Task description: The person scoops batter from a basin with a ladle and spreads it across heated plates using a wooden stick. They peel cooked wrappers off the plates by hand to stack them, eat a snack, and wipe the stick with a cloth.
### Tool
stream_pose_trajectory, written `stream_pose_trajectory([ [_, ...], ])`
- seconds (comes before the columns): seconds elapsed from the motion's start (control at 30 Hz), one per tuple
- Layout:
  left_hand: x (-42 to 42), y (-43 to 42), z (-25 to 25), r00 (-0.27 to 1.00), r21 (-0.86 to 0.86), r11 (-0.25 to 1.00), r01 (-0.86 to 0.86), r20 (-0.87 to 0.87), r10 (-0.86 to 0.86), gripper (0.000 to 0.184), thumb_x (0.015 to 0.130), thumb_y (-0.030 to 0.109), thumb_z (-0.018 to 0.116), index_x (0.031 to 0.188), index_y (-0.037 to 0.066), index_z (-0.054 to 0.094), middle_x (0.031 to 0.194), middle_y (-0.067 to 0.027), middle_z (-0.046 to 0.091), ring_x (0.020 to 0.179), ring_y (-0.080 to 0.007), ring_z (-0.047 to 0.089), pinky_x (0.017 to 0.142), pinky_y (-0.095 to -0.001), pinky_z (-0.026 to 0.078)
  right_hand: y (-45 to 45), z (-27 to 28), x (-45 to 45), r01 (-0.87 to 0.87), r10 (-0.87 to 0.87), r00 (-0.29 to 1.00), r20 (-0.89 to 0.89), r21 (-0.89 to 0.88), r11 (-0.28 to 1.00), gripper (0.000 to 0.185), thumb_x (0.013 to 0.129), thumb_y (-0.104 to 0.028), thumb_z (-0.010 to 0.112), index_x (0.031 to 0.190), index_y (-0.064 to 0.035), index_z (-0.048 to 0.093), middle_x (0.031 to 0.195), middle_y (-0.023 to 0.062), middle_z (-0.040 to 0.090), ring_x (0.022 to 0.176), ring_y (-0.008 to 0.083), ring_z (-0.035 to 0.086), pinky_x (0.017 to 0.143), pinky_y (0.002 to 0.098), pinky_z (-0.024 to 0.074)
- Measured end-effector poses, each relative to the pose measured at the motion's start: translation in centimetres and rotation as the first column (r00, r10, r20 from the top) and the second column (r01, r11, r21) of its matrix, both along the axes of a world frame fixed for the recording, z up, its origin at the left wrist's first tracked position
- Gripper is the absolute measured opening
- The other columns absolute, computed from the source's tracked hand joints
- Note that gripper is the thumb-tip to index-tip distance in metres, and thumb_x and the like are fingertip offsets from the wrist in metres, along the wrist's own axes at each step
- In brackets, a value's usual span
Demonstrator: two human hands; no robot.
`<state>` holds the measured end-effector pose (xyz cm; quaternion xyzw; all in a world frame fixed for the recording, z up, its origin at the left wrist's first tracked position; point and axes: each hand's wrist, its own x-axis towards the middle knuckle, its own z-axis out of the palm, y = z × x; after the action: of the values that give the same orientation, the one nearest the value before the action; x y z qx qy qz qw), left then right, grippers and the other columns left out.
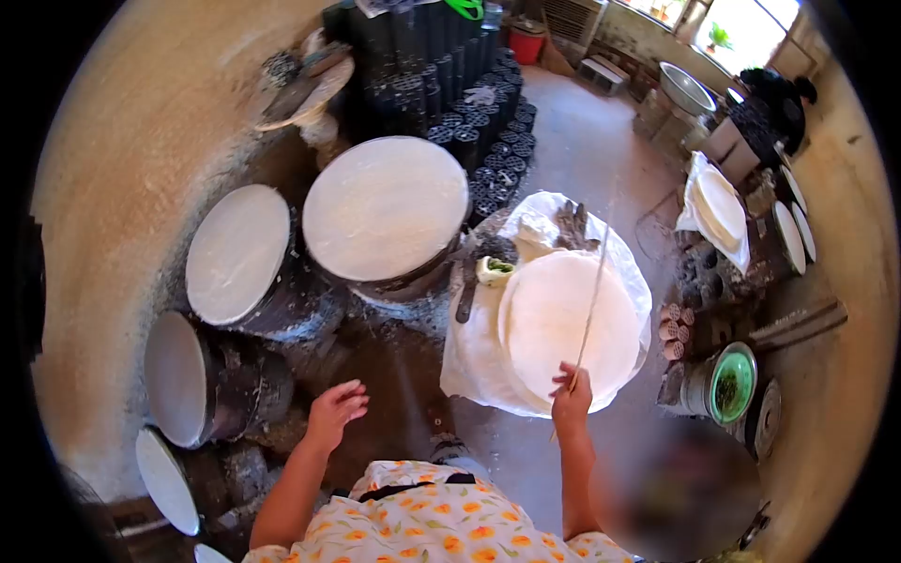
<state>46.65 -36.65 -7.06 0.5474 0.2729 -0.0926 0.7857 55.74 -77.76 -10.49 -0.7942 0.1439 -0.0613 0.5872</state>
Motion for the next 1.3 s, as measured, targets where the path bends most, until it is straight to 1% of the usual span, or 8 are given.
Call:
stream_pose_trajectory([
  [0.13,11.9,-5.1,-5.9,0.916,0.289,0.932,0.219,0.268,-0.298,0.04,0.079,-0.003,0.064,0.119,-0.001,0.055,0.112,-0.0098,0.058,0.098,-0.0176,0.059,0.081,-0.0298,0.052,-1.8,0.1,-6.3,0.005,-0.01,0.996,-0.087,-0.065,0.998,0.036,0.078,0.013,0.038,0.105,-0.003,0.056,0.096,0.0096,0.057,0.073,0.015,0.059,0.052,0.0251,0.048],
  [0.2,17.7,-8.1,-7.0,0.858,0.577,0.764,0.288,0.2,-0.474,0.052,0.074,-0.004,0.067,0.123,-0.002,0.05,0.112,-0.0107,0.058,0.098,-0.0179,0.059,0.082,-0.0285,0.051,-2.9,-0.2,-9.6,0.046,-0.059,0.99,-0.13,-0.101,0.994,0.036,0.078,0.013,0.038,0.104,-0.0029,0.056,0.095,0.0088,0.057,0.071,0.0143,0.059,0.052,0.0247,0.0474],
  [0.4,27.8,-16.4,-12.3,0.804,0.892,0.448,0.052,0.229,-0.549,0.084,0.066,0.002,0.073,0.138,0.004,0.03,0.132,-0.0176,0.04,0.114,-0.0273,0.049,0.082,-0.0316,0.053,-4.7,-0.3,-16.9,0.271,-0.278,0.918,-0.284,-0.067,0.96,0.034,0.079,0.011,0.037,0.104,-0.0016,0.057,0.091,0.0084,0.058,0.067,0.0137,0.059,0.051,0.0234,0.0477],
  [0.5,29.4,-18.2,-14.2,0.791,0.945,0.32,-0.068,0.247,-0.56,0.082,0.063,0.005,0.073,0.135,0.005,0.035,0.124,-0.0198,0.043,0.114,-0.0336,0.044,0.096,-0.0392,0.04,-5.0,-1.0,-18.9,0.367,-0.362,0.876,-0.319,-0.046,0.929,0.034,0.079,0.01,0.037,0.105,-0.001,0.056,0.089,0.009,0.058,0.065,0.0139,0.059,0.05,0.0234,0.048],
  [0.73,29.7,-19.4,-11.9,0.854,0.947,0.319,0.043,0.132,-0.504,0.043,0.059,0.007,0.074,0.097,0.002,0.054,0.106,-0.0163,0.051,0.107,-0.0341,0.046,0.095,-0.0411,0.037,-4.3,-1.9,-20.6,0.462,-0.435,0.824,-0.363,-0.013,0.887,0.034,0.079,0.01,0.036,0.106,0.0006,0.055,0.088,0.0106,0.059,0.064,0.0137,0.059,0.049,0.0235,0.0487],
  [0.83,30.0,-18.6,-14.6,0.788,0.943,0.321,-0.085,0.261,-0.557,0.043,0.061,0.008,0.072,0.098,0.002,0.053,0.104,-0.0173,0.052,0.105,-0.0342,0.047,0.091,-0.0412,0.039,-4.0,-2.8,-21.1,0.472,-0.434,0.833,-0.344,0.031,0.881,0.034,0.079,0.01,0.037,0.107,0.0005,0.054,0.087,0.0105,0.059,0.064,0.0137,0.06,0.049,0.0234,0.0488],
  [0.93,29.9,-18.6,-14.4,0.813,0.915,0.403,0.006,0.23,-0.534,0.04,0.063,0.008,0.07,0.098,0.002,0.051,0.102,-0.019,0.053,0.102,-0.0348,0.049,0.088,-0.0408,0.04,-3.5,-2.8,-20.7,0.466,-0.423,0.838,-0.346,0.046,0.884,0.034,0.079,0.009,0.037,0.107,0.0006,0.054,0.087,0.0104,0.059,0.064,0.014,0.06,0.05,0.0237,0.0489],
  [1.3,26.9,-17.6,-8.6,0.826,0.839,0.54,-0.069,0.352,-0.441,0.036,0.066,0.004,0.067,0.097,0.002,0.05,0.095,-0.0157,0.056,0.09,-0.0297,0.056,0.079,-0.0382,0.046,-1.9,-1.8,-19.0,0.419,-0.371,0.863,-0.343,0.078,0.904,0.032,0.081,0.007,0.037,0.107,0.0012,0.054,0.085,0.0105,0.059,0.062,0.0143,0.06,0.05,0.0244,0.0487],
])
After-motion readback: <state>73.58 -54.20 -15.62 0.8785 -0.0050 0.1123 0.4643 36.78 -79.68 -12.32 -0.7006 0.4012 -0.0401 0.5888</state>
